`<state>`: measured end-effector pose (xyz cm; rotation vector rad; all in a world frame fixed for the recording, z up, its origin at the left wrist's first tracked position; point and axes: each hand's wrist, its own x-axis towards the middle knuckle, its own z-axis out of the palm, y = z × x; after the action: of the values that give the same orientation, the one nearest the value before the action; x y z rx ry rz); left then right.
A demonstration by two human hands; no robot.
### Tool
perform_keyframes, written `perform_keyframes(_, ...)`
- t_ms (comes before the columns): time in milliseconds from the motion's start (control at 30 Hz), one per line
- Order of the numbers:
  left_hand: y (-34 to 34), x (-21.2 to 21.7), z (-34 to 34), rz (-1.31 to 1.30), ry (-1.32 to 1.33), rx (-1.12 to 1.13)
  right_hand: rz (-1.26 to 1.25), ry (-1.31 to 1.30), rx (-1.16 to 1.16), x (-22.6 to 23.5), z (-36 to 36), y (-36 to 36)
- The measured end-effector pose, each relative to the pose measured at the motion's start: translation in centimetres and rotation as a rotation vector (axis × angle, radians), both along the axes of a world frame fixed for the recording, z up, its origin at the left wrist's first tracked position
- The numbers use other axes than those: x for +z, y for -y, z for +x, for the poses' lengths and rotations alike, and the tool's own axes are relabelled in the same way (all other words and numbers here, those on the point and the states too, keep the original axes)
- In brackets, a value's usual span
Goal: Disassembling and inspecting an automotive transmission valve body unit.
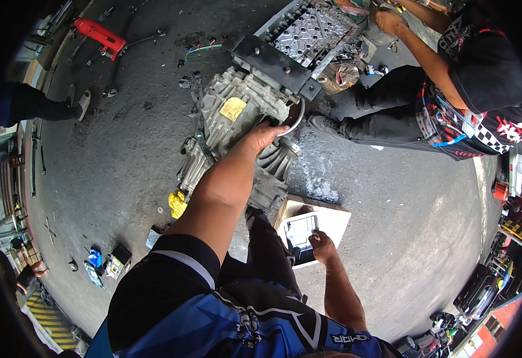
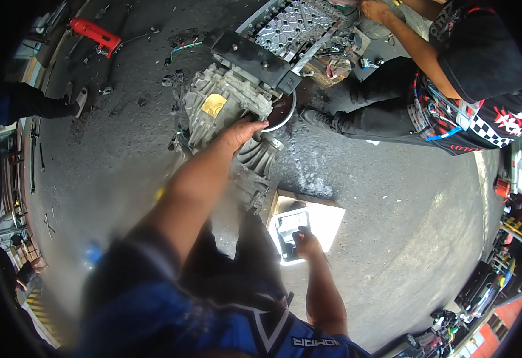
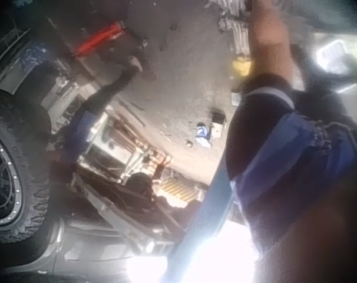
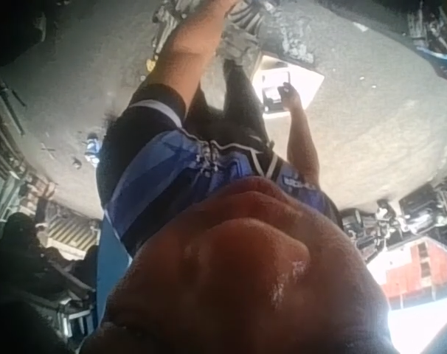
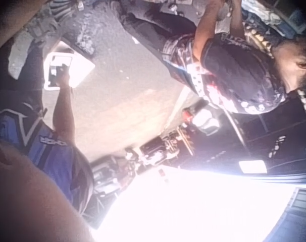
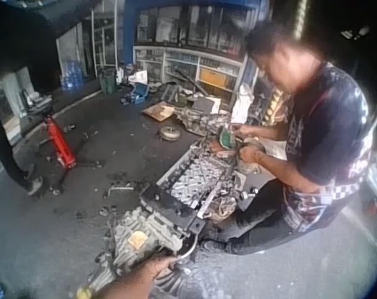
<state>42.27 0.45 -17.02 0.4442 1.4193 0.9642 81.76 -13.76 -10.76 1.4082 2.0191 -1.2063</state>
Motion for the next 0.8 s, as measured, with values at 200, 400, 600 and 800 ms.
perform_keyframes(200,0.6,1.3,0.0,0.019,0.068,0.064,-0.073,-0.005,-0.330,1.2,-1.1,-0.1)
perform_keyframes(400,1.3,3.2,0.5,0.219,0.214,0.114,-0.008,-0.028,-0.154,1.0,-0.3,0.2)
perform_keyframes(600,1.7,1.7,0.1,0.285,0.239,0.145,-0.060,-0.005,-0.324,0.5,-0.7,0.8)
perform_keyframes(800,1.8,0.3,0.1,0.357,0.176,0.098,-0.024,-0.021,-0.299,0.8,-0.8,0.7)
